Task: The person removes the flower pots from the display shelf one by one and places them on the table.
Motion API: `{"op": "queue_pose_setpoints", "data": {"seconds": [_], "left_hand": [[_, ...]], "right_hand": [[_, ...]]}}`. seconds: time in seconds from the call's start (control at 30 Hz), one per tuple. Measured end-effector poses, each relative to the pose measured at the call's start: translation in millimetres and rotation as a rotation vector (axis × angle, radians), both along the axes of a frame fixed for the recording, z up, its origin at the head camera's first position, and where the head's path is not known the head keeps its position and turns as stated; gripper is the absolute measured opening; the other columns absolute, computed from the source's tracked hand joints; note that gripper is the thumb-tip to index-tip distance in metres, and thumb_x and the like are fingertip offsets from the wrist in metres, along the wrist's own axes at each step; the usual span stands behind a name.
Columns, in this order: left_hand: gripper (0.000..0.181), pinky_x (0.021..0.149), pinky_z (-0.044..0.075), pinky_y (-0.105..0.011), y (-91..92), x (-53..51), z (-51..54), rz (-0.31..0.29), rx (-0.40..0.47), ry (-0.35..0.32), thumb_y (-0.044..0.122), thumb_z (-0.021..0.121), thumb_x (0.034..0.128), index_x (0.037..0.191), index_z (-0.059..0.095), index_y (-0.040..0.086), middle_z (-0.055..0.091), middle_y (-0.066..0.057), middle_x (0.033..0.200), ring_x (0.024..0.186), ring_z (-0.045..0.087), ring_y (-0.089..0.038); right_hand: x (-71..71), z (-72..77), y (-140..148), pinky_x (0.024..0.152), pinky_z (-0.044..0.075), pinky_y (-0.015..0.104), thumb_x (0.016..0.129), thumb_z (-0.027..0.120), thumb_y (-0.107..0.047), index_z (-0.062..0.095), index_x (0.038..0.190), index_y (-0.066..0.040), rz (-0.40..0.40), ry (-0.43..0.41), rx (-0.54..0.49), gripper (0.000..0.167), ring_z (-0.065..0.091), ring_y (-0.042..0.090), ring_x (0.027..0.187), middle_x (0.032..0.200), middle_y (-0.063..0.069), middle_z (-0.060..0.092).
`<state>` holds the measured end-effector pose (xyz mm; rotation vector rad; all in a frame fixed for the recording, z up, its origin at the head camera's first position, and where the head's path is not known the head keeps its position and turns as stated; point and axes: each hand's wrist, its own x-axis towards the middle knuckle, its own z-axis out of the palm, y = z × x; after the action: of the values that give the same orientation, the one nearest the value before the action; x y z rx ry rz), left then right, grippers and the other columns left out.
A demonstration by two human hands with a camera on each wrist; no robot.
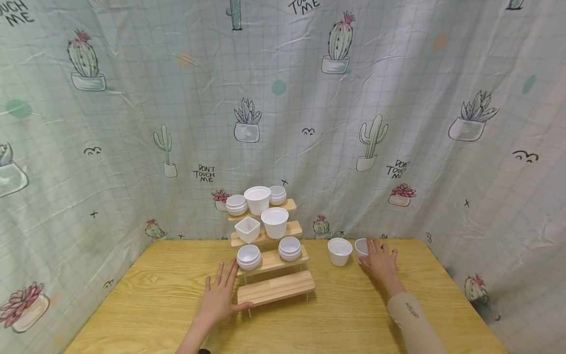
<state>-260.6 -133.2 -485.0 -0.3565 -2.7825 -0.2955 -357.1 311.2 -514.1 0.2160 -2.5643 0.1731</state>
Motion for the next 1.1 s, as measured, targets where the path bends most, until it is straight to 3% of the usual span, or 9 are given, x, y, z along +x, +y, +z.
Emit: {"op": "queue_pose_setpoints", "data": {"seconds": [0.4, 0.8, 0.87, 0.93, 1.03, 1.1], "left_hand": [[0.114, 0.103, 0.015, -0.066, -0.2, 0.5, 0.7, 0.004, -0.007, 0.009, 0.073, 0.059, 0.0581, 0.144, 0.016, 0.012, 0.015, -0.006, 0.151, 0.137, 0.012, -0.035], [0.113, 0.102, 0.016, -0.066, 0.6, 1.4, 2.7, 0.006, -0.004, 0.010, 0.072, 0.060, 0.0578, 0.143, 0.017, 0.011, 0.017, -0.006, 0.150, 0.137, 0.013, -0.035], [0.113, 0.102, 0.016, -0.066, 0.6, 1.3, 2.8, 0.006, -0.007, 0.007, 0.072, 0.060, 0.0578, 0.143, 0.017, 0.012, 0.016, -0.006, 0.150, 0.137, 0.013, -0.035], [0.114, 0.102, 0.016, -0.066, 0.8, 1.3, 3.0, 0.005, -0.007, 0.005, 0.072, 0.060, 0.0578, 0.143, 0.016, 0.011, 0.016, -0.006, 0.150, 0.137, 0.012, -0.035], [0.114, 0.102, 0.016, -0.066, 0.9, 1.4, 3.1, 0.003, -0.005, 0.000, 0.073, 0.059, 0.0578, 0.144, 0.016, 0.012, 0.016, -0.006, 0.150, 0.137, 0.012, -0.035], [0.114, 0.102, 0.016, -0.066, 1.1, 1.5, 3.2, 0.002, -0.004, -0.001, 0.072, 0.059, 0.0580, 0.144, 0.016, 0.012, 0.016, -0.006, 0.150, 0.137, 0.012, -0.035]], "right_hand": [[12.4, 7.4, -4.1, 0.073, 0.030, 0.058, 0.075, 0.068, -0.032, 0.045, 0.124, -0.001, 0.005, 0.062, -0.008, 0.062, 0.042, 0.041, 0.099, 0.118, 0.021, 0.047], [28.5, 24.6, -22.6, 0.074, 0.034, 0.057, 0.077, 0.065, -0.034, 0.051, 0.119, -0.004, 0.058, 0.132, 0.017, 0.053, 0.045, 0.040, 0.098, 0.114, 0.020, 0.049], [31.9, 26.2, -27.0, 0.072, 0.036, 0.056, 0.085, 0.053, -0.044, 0.052, 0.117, -0.004, 0.084, 0.175, 0.036, 0.051, 0.046, 0.040, 0.095, 0.112, 0.020, 0.051], [35.5, 27.8, -32.0, 0.069, 0.038, 0.055, 0.090, 0.035, -0.055, 0.054, 0.115, -0.003, 0.114, 0.221, 0.055, 0.060, 0.048, 0.040, 0.094, 0.110, 0.020, 0.053], [40.5, 30.0, -40.3, 0.067, 0.040, 0.055, 0.087, 0.009, -0.062, 0.056, 0.112, -0.002, 0.152, 0.282, 0.072, 0.080, 0.049, 0.039, 0.092, 0.107, 0.020, 0.054], [43.4, 31.7, -45.6, 0.066, 0.040, 0.054, 0.087, 0.007, -0.062, 0.057, 0.111, -0.002, 0.171, 0.310, 0.070, 0.083, 0.049, 0.039, 0.092, 0.107, 0.020, 0.054]]}}
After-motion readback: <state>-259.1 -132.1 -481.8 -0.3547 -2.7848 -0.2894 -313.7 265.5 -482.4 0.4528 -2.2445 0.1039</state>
